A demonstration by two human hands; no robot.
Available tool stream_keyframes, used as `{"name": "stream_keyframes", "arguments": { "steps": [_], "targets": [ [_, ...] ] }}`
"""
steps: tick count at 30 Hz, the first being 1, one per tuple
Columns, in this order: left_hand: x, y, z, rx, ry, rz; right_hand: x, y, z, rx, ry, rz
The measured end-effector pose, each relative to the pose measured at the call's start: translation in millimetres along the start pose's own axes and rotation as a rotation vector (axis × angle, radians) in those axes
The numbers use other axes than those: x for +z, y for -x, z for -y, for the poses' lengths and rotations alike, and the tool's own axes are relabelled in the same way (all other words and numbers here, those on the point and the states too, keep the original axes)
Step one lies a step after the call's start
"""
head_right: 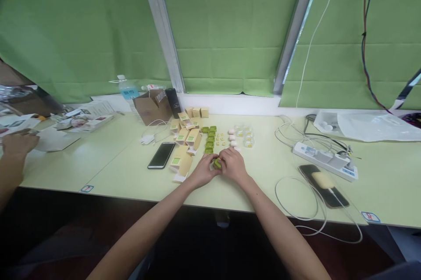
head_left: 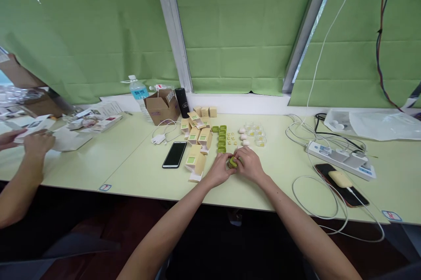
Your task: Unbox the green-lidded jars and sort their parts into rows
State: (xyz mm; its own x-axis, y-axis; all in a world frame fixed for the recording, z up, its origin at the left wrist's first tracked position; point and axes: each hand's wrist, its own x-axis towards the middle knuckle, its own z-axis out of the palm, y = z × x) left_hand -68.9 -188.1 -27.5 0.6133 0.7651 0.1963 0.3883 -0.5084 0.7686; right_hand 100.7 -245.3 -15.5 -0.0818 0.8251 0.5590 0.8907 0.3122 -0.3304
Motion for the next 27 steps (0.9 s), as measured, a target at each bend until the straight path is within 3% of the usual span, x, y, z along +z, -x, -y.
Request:
{"name": "stream_keyframes", "arguments": {
  "steps": [4,10,14,19,24,27],
  "targets": [
    [1.1,-1.9,-5.1,-0.072,-0.027,-0.015,-2.7,0.1,-0.5,0.105,-0.165,-0.023],
    [3.8,-0.8,-8.8,-0.102,-0.054,-0.031,-11.5,-7.1,-8.8,0.446,-0.823,-0.243],
    [3.7,5.1,-7.8,-0.075,-0.034,-0.033,-18.5,-9.9,-18.6,0.604,-1.016,-0.271],
    [-9.5,3.8,-12.1,0.085,0.01,-0.116,-20.8,-10.9,-15.7,0.609,-1.103,-0.265],
    [-19.8,-19.5,-24.3,0.239,0.017,-0.009,-13.8,-25.1,-2.6,0.534,-1.001,-0.2],
    [-19.4,-32.5,-22.1,0.241,0.062,-0.095,-14.5,-30.4,3.4,0.514,-0.951,-0.229]
  ]
}}
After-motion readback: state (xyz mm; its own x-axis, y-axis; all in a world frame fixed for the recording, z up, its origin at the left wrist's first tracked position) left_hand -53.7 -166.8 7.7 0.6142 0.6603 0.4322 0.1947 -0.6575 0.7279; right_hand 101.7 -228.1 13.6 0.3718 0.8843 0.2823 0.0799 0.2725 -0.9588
